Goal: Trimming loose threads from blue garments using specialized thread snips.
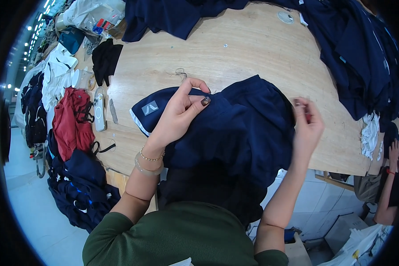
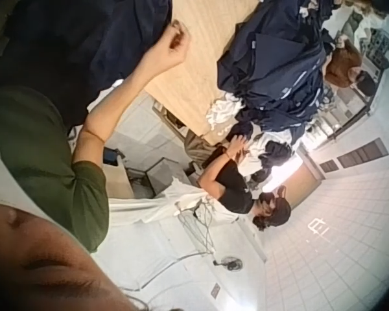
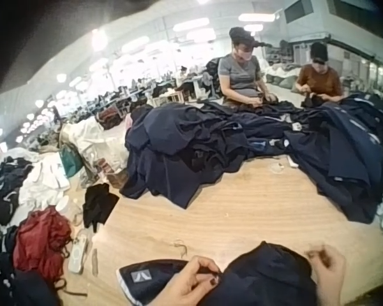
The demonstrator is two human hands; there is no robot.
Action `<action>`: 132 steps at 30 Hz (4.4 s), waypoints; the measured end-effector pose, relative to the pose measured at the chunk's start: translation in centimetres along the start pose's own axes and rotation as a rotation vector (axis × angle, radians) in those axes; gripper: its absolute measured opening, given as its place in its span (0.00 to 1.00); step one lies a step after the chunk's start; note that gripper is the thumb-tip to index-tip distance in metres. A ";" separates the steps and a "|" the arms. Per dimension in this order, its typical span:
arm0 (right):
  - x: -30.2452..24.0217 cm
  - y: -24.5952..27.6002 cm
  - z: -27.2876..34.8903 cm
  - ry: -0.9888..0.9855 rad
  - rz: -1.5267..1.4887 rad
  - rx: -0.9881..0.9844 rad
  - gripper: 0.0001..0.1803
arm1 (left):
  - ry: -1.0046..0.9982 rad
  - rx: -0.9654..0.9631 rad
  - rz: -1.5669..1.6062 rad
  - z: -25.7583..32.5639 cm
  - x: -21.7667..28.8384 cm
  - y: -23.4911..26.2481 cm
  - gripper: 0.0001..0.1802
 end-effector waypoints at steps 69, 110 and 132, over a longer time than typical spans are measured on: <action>-6.4 -3.9 0.8 0.074 -0.568 -0.424 0.09 | -0.049 -0.197 0.178 0.5 2.8 -0.1 0.32; -6.1 -8.0 3.5 -0.383 -0.734 -0.486 0.07 | -0.320 0.294 -0.306 0.4 1.5 -3.2 0.30; -7.7 -4.7 4.1 0.108 -0.065 -0.392 0.12 | 0.005 0.141 0.367 0.7 1.4 -1.7 0.28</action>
Point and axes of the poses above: each hand's wrist, its own z-axis away from the middle knuckle, its own y-axis out of the back of the hand, x = y × z, the point moved 3 cm from there along -z, towards the middle knuckle, and after that the axes turned 5 degrees about -x, right-handed, at the moved point
